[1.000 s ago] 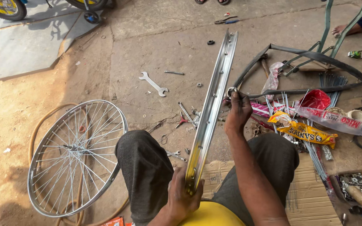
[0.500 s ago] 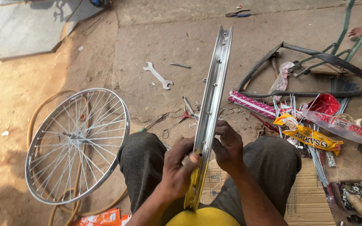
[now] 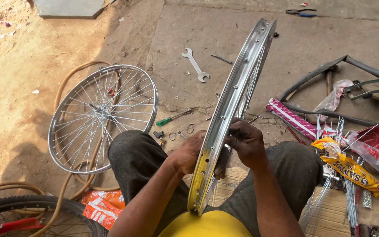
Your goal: The person is assembling a bicycle wheel by attaching a metal rim to a spoked wheel hub. They hold the rim and hub together, aligning the components and securing them with their hands.
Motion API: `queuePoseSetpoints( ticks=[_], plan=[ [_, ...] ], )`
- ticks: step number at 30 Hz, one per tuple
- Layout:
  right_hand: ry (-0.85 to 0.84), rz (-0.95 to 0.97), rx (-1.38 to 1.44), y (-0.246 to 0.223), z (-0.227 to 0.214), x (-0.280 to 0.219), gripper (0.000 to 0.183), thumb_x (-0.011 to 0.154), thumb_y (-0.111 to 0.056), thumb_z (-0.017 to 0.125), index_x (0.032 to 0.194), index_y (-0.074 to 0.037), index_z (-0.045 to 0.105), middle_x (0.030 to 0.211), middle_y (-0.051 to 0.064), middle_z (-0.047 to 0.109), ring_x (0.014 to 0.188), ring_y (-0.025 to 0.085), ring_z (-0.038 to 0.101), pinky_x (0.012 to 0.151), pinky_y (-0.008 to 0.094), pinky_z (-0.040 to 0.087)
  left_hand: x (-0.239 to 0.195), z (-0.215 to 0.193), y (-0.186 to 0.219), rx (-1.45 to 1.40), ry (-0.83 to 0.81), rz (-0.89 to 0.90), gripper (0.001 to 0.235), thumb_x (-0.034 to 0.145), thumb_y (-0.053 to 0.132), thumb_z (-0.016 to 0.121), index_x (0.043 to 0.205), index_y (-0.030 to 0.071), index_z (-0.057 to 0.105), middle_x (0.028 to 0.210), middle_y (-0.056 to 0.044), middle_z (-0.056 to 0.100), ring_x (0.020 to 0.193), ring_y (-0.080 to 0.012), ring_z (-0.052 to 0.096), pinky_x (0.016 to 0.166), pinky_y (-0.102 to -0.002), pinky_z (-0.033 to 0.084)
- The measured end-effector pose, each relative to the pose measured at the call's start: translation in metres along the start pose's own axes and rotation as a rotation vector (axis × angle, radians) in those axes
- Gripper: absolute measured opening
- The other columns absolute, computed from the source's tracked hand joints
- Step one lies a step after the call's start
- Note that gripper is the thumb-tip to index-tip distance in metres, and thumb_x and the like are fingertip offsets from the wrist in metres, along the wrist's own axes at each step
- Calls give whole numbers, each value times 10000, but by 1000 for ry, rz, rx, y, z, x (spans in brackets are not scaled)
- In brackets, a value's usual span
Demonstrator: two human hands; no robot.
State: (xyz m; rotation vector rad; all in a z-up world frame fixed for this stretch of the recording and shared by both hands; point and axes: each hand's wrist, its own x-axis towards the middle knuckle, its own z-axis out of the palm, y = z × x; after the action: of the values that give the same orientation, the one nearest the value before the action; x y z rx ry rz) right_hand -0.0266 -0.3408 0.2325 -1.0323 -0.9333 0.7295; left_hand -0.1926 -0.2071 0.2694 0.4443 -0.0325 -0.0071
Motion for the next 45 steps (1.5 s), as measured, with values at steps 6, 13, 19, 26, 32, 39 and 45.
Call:
queuePoseSetpoints(
  ticks=[6, 13, 19, 26, 32, 39, 45],
  plan=[
    [-22, -6, -23, 2, 3, 0, 175, 944, -54, 762, 1091, 19, 699, 1104, 57, 686, 1002, 104, 661, 863, 266, 571, -14, -3, 4, 19, 70, 10, 329, 1042, 142, 605, 1291, -73, 612, 926, -233, 725, 782, -309, 743, 733, -456, 631],
    [-5, -28, -38, -2, 10, -1, 183, 926, -58, 752, 1089, 5, 698, 1143, 74, 708, 1042, 132, 695, 900, 303, 604, -18, 9, -3, 781, 117, 223, 416, 1047, 312, 619, 1283, -31, 626, 934, -158, 701, 757, -209, 723, 673, -373, 657],
    [-34, -112, -73, -14, 14, -11, 215, 951, -5, 726, 1159, -23, 674, 1220, 79, 712, 1134, 142, 680, 973, 325, 592, -36, 58, -20, 1385, 571, 689, 614, 934, 374, 725, 1363, -19, 528, 1101, -165, 612, 991, -246, 588, 831, -409, 559],
    [-61, -11, -244, -31, 19, -8, 303, 1012, -35, 635, 1310, 6, 670, 1274, 116, 725, 1178, 180, 680, 1012, 364, 548, -38, 92, -22, 1756, 606, 702, 974, 798, 297, 895, 1565, 5, 372, 1554, -256, 425, 1450, -454, 432, 1177, -544, 421],
    [-31, -92, 360, -31, 29, -11, 245, 1055, -68, 625, 1270, 26, 695, 1384, 136, 659, 1293, 225, 617, 1107, 399, 507, -33, 87, -19, 1724, 514, 729, 963, 843, 398, 864, 1584, 24, 377, 1613, -206, 436, 1496, -404, 439, 1245, -544, 390],
    [139, -184, -209, -12, 34, -14, 406, 847, -40, 820, 1209, 7, 642, 1168, 82, 697, 1091, 194, 672, 962, 347, 568, -33, 75, -25, 1785, 590, 730, 989, 839, 446, 848, 1580, 9, 360, 1607, -283, 393, 1507, -467, 380, 1229, -577, 355],
    [-158, -61, -111, -15, 37, 11, 308, 848, -42, 813, 1142, -41, 723, 1102, 79, 724, 987, 206, 687, 862, 350, 583, -32, 74, -17, 1745, 649, 731, 957, 872, 549, 781, 1572, 17, 403, 1610, -282, 412, 1529, -462, 396, 1237, -573, 360]
  ],
)
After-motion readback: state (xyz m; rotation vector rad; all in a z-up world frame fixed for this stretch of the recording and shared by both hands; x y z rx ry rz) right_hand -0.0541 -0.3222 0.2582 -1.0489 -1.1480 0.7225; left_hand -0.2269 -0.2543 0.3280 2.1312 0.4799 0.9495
